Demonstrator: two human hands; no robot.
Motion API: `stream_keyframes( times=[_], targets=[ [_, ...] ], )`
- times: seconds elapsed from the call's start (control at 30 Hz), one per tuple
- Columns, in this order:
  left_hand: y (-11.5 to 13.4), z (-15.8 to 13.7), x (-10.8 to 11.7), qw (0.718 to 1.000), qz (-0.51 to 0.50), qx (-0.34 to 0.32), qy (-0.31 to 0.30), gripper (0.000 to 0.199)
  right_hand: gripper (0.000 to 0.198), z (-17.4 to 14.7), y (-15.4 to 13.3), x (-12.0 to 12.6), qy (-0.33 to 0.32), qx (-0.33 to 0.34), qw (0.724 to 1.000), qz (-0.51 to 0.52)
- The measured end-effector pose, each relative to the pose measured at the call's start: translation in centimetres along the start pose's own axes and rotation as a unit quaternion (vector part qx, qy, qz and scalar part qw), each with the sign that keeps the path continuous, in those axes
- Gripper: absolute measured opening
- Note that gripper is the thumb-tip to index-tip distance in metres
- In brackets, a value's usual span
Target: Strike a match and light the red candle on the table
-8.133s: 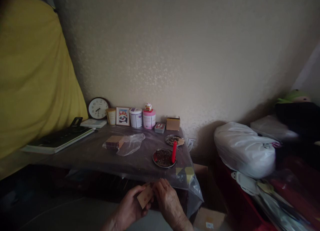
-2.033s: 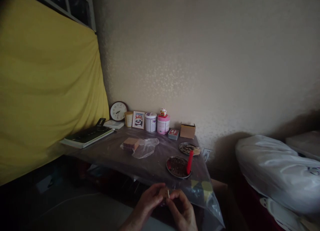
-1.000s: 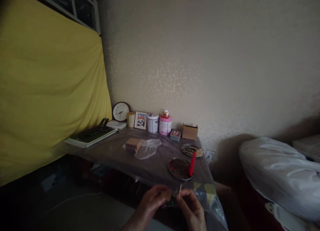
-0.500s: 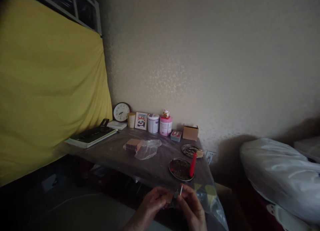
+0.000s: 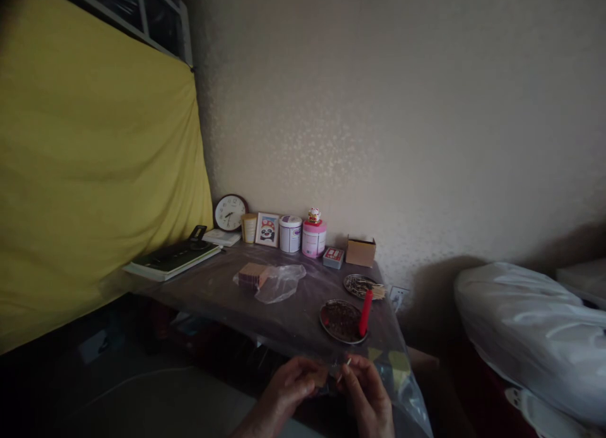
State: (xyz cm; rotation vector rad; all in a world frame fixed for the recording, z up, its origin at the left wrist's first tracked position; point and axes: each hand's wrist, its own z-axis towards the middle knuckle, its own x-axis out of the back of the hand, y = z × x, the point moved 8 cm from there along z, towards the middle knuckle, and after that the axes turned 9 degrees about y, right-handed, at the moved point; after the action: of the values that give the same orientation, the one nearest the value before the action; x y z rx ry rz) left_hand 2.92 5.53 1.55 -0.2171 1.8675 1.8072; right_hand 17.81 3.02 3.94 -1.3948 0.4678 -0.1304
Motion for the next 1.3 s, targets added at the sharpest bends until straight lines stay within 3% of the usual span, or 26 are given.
stream_keyframes(
  times=[0.23, 0.63, 0.8, 1.0, 1.3],
  targets=[
    [0.5, 0.0, -0.1, 1.0, -0.011, -0.004, 0.021, 0.022, 0.027, -0.9, -1.1, 0.0, 0.048, 0.079, 0.994, -0.058],
    [1.4, -0.5, -0.7, 0.999, -0.05, 0.006, 0.018, 0.022, 0.029, -1.4, -2.0, -0.8, -0.025, 0.139, 0.969, -0.203],
    [1.1, -0.3, -0.4, 0.999, -0.039, 0.014, 0.03, 0.025, 0.03, -1.2, -1.7, -0.8, -0.019, 0.137, 0.971, -0.196],
    [0.8, -0.3, -0.3, 0.999, -0.035, 0.003, -0.005, 0.03, 0.03, -1.3, -1.8, -0.8, -0.027, 0.131, 0.968, -0.213],
    [0.8, 0.0, -0.2, 0.999, 0.028, 0.002, 0.025, 0.029, 0.024, -1.1, -2.1, -0.9, -0.035, 0.167, 0.962, -0.215]
  ],
)
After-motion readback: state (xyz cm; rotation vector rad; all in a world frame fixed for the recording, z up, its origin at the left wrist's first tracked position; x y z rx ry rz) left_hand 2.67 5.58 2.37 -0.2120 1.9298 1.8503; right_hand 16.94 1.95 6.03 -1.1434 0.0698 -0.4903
